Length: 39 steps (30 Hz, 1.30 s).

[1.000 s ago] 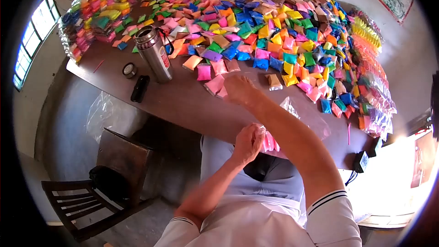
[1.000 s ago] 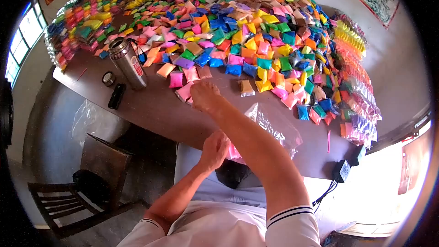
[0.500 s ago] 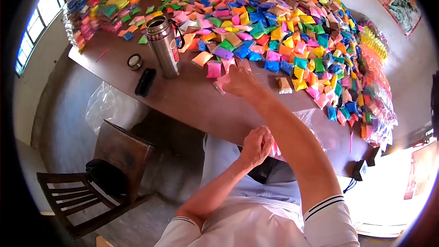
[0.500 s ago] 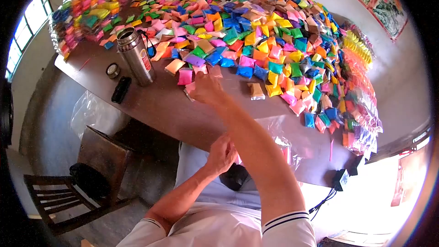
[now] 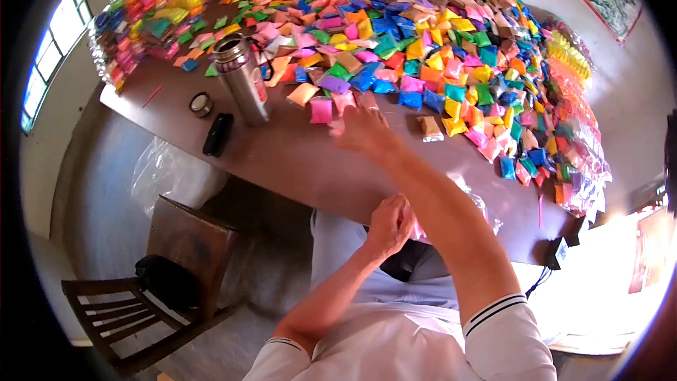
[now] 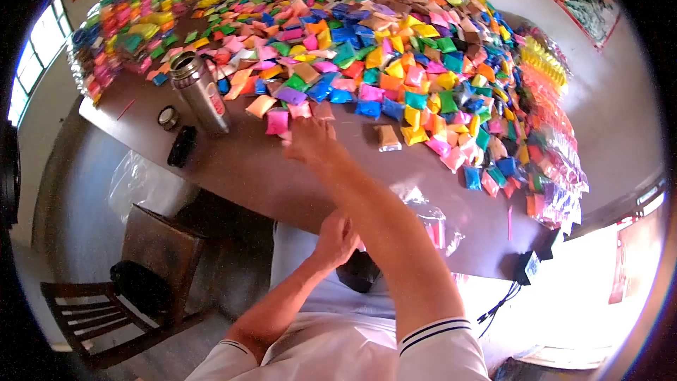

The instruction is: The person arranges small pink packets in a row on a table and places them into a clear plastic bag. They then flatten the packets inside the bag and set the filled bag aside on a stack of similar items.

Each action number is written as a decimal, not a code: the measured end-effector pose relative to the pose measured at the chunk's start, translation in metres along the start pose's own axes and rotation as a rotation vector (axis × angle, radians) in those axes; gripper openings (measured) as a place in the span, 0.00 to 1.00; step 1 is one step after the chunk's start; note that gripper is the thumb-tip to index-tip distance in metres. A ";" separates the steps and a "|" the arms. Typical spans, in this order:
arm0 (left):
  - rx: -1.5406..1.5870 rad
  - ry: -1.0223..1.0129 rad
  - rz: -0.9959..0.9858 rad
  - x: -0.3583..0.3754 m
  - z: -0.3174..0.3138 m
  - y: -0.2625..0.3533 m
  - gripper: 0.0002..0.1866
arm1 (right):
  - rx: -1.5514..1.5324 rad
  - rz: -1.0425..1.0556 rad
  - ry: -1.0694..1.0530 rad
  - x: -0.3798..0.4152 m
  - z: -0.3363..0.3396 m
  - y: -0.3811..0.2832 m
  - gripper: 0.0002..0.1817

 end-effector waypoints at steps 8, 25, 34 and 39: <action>-0.022 -0.007 -0.093 -0.003 0.000 0.002 0.09 | -0.746 -0.199 -0.055 0.083 0.223 0.033 0.30; 0.111 -0.020 0.051 -0.005 0.001 0.008 0.14 | -0.348 -0.798 0.151 0.290 0.171 0.156 0.29; 0.073 0.021 -0.202 -0.005 0.002 0.007 0.12 | -0.166 -0.837 -0.092 0.289 0.178 0.154 0.21; 0.018 0.019 -0.213 -0.006 0.004 0.005 0.12 | -0.133 -0.715 0.003 0.292 0.169 0.163 0.22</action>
Point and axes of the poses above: each hand's wrist, its own x-axis away from the middle knuckle, its own z-axis out of the back of the hand, y = z × x, the point moved 3 cm from there along -x, towards the middle knuckle, and after that the axes turned 14 degrees about y, right-handed, at the moved point
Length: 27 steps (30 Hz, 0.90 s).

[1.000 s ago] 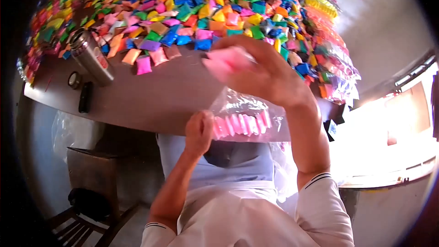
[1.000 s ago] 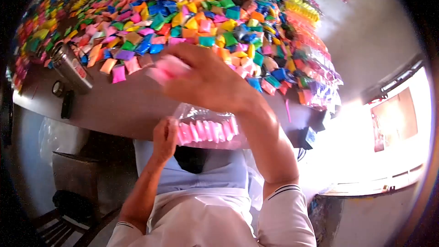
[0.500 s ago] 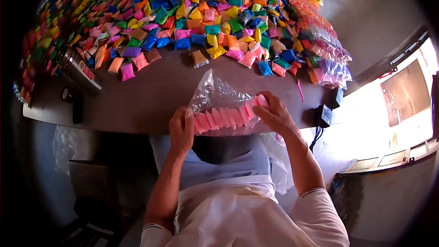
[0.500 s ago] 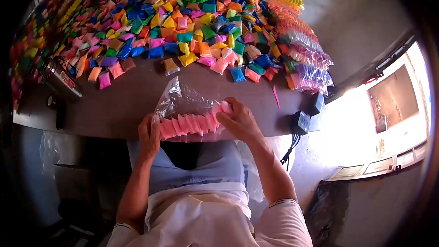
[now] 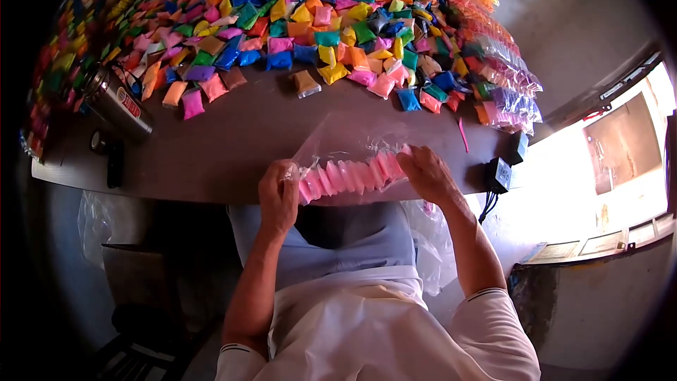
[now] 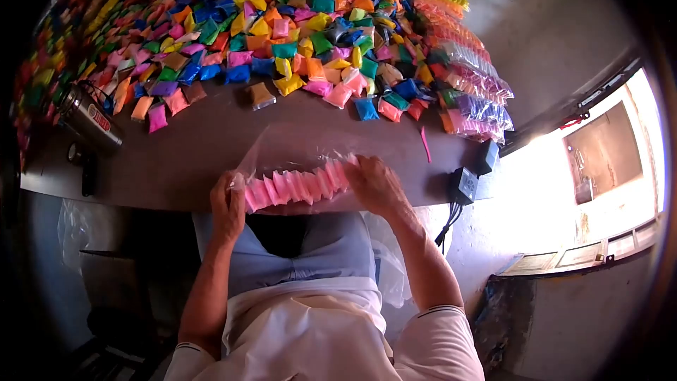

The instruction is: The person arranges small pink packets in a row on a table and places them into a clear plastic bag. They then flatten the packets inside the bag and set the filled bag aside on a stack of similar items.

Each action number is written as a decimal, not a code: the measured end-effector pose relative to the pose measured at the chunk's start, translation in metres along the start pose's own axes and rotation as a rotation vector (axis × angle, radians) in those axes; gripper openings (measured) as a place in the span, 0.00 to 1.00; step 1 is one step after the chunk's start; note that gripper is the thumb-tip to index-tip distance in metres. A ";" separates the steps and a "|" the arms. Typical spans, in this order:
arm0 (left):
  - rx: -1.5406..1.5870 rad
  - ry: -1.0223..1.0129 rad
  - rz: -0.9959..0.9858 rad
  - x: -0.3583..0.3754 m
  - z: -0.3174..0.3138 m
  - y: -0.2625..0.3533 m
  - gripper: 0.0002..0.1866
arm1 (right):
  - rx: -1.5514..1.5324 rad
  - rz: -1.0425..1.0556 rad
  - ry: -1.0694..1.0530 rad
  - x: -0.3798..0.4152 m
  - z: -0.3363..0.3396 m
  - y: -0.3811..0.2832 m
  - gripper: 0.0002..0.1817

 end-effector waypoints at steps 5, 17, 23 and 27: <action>0.044 0.000 0.031 0.001 -0.001 0.000 0.13 | -0.030 -0.078 0.262 -0.002 0.012 -0.003 0.21; 0.033 0.010 0.047 0.000 -0.001 0.003 0.17 | 0.178 0.194 0.229 0.006 0.002 0.002 0.13; 0.038 0.011 0.029 -0.001 -0.002 0.003 0.16 | 0.056 0.070 0.164 0.008 -0.007 0.012 0.12; 0.030 -0.016 0.045 0.000 0.000 0.003 0.15 | 0.003 0.092 0.204 0.014 0.002 0.022 0.12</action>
Point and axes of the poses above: each hand's wrist, its own x-axis away from the middle knuckle, its own z-axis out of the back of the hand, y = z × x, the point moved 3 cm from there along -x, towards the middle knuckle, and after that the axes turned 14 degrees about y, right-handed, at the moved point
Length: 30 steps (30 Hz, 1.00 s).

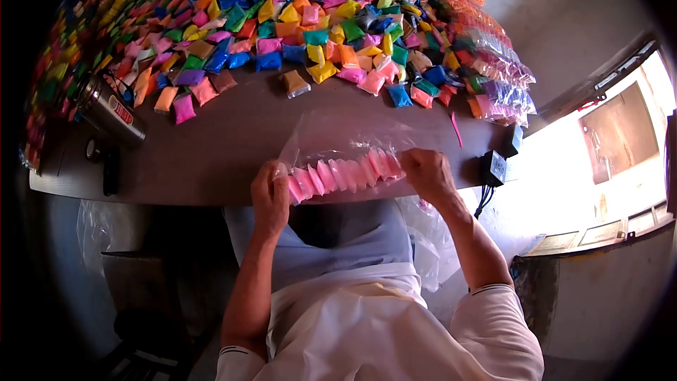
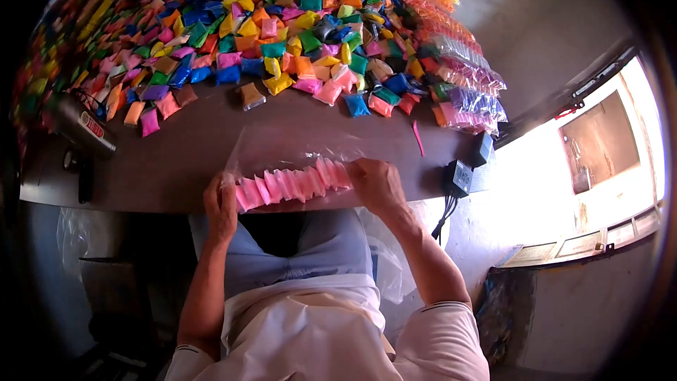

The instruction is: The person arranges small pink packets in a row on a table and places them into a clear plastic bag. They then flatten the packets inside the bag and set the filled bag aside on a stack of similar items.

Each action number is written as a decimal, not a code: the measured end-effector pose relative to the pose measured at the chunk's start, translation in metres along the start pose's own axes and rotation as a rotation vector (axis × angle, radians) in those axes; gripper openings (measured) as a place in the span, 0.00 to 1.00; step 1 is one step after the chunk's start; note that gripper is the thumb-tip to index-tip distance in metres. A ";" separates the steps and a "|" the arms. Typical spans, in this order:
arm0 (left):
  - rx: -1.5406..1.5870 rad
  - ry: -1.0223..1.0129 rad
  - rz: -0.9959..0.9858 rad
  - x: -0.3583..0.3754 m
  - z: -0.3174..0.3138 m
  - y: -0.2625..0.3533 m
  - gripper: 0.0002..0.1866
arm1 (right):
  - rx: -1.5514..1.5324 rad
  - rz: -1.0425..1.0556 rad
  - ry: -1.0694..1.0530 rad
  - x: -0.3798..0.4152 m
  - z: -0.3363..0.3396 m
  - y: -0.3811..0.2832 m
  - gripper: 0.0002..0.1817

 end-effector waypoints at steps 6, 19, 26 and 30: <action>0.003 0.000 -0.001 -0.001 -0.001 0.002 0.15 | -0.087 -0.232 -0.010 -0.016 0.049 0.012 0.12; -0.058 -0.016 0.115 -0.018 0.004 0.011 0.23 | -0.248 0.093 -0.302 -0.016 -0.008 0.031 0.39; -0.164 -0.102 0.313 -0.047 0.007 0.014 0.28 | -0.410 -0.192 -0.387 -0.032 -0.018 0.034 0.25; -0.194 -0.174 0.339 -0.067 0.001 0.012 0.28 | -0.500 -0.233 -0.419 -0.044 -0.028 0.040 0.24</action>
Point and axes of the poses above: each hand's wrist, its own x-axis away from the middle knuckle, its own z-axis out of the back of the hand, y = z × x, the point moved 3 cm from there along -x, towards the middle knuckle, and after that the axes turned 14 degrees about y, right-handed, at the moved point
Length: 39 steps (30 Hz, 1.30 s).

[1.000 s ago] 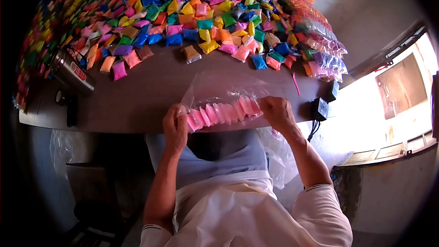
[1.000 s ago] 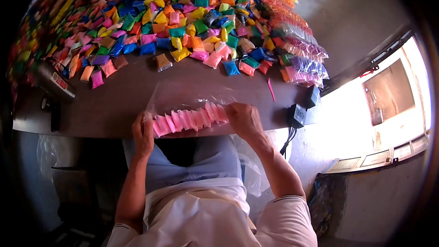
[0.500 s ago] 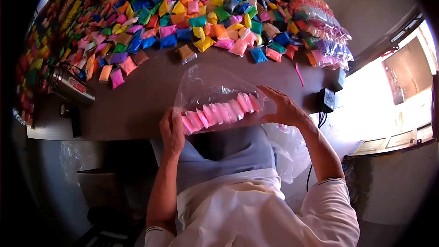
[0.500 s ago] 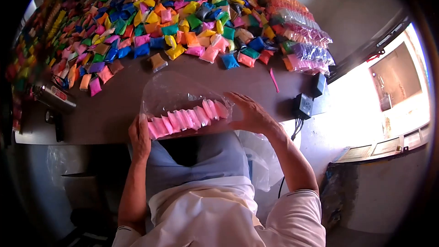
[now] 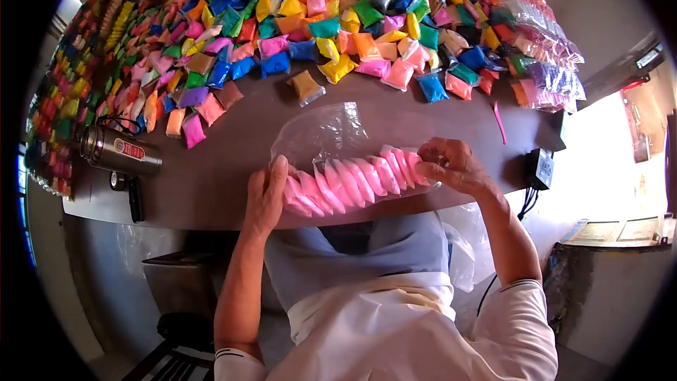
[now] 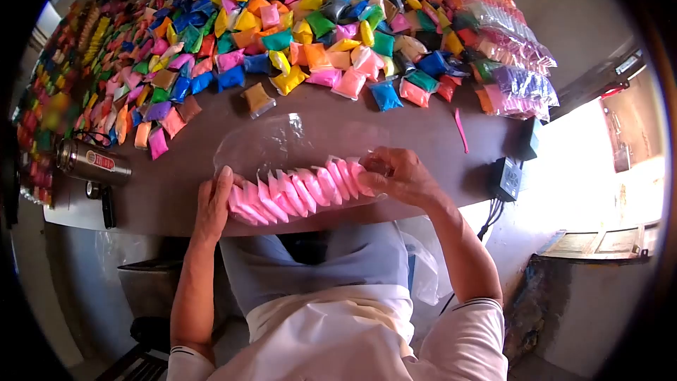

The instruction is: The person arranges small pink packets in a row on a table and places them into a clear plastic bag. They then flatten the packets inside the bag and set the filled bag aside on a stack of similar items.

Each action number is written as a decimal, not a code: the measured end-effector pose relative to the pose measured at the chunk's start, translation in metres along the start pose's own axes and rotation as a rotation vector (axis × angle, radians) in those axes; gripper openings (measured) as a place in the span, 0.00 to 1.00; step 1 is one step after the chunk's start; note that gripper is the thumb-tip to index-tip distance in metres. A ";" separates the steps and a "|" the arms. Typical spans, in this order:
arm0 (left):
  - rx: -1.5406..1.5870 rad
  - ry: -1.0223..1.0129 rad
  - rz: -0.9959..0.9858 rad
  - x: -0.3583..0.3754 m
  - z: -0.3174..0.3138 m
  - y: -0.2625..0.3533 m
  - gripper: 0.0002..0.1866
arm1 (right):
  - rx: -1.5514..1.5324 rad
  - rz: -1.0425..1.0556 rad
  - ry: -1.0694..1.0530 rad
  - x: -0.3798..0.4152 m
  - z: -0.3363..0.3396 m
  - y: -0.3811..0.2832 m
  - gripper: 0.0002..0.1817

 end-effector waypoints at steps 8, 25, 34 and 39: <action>0.122 0.181 0.183 -0.049 0.013 -0.030 0.29 | -0.071 -0.125 0.086 -0.024 0.004 0.026 0.21; 0.035 0.310 -0.294 -0.020 0.007 -0.014 0.16 | 0.418 0.585 0.028 -0.011 -0.025 -0.060 0.41; -0.052 0.115 -0.403 -0.019 -0.015 0.020 0.15 | 0.445 0.478 -0.136 -0.021 -0.026 -0.055 0.41; -0.008 0.144 -0.437 -0.021 -0.026 -0.003 0.14 | 0.311 0.518 -0.007 -0.025 -0.031 -0.063 0.39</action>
Point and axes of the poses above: each hand's wrist, its own x-axis away from the middle knuckle, its own z-axis out of the back of the hand, y = z × x, the point moved 3 cm from there along -x, towards the middle knuckle, and after that the axes turned 14 degrees about y, right-handed, at the moved point
